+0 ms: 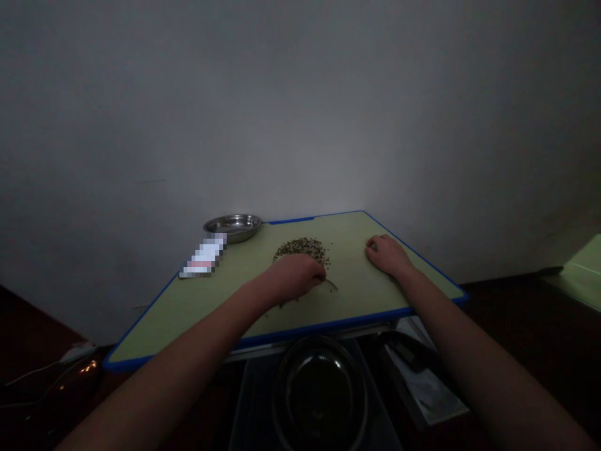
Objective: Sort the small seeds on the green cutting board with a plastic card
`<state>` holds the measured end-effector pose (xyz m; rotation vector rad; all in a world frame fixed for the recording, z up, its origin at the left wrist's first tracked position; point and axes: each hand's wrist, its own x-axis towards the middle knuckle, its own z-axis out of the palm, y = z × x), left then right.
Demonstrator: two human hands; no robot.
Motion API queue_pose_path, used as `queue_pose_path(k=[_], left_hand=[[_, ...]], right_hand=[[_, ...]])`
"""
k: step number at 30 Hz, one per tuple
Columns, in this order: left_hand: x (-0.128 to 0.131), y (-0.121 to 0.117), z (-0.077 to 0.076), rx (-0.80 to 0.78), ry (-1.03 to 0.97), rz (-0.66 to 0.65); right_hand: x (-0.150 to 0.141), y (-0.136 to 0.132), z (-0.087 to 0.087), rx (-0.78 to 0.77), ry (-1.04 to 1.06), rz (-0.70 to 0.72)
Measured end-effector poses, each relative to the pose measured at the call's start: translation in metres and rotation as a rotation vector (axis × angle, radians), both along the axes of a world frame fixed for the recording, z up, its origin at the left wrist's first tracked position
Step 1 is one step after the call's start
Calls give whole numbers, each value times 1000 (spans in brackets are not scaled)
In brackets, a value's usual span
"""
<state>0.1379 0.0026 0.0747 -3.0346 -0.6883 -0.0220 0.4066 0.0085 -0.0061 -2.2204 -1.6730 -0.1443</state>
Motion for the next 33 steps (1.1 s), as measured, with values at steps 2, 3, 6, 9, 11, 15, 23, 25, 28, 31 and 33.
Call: queue_pose_path(k=[2, 3, 6, 9, 11, 15, 23, 25, 28, 31, 33], left_hand=[[-13, 0, 3, -1, -6, 22], [-19, 1, 5, 0, -15, 46], [-37, 9, 12, -10, -83, 150], [-58, 22, 18, -19, -108, 291], [-74, 31, 18, -81, -108, 402], [-106, 40, 7, -464, -95, 576], [-113, 30, -12, -795, -244, 696], [-105, 27, -13, -833, -242, 723], [-92, 24, -16, -851, -256, 718], [-78, 23, -18, -838, -246, 688], [-69, 23, -19, -824, -216, 663]], right_hand=[[0, 0, 0, 1, 4, 2], [-1, 0, 1, 1, 4, 2], [-1, -1, 1, 2, 0, 2], [-2, -1, 1, 2, -8, 4], [-2, -2, 1, 1, -13, 7], [-2, -4, 1, 2, -16, 6], [-1, -3, -1, 0, -18, 3], [0, -2, -1, 1, -20, 4], [0, -2, -1, 1, -20, 7], [0, -2, -2, 3, -15, 9], [0, -2, -2, 6, -13, 10]])
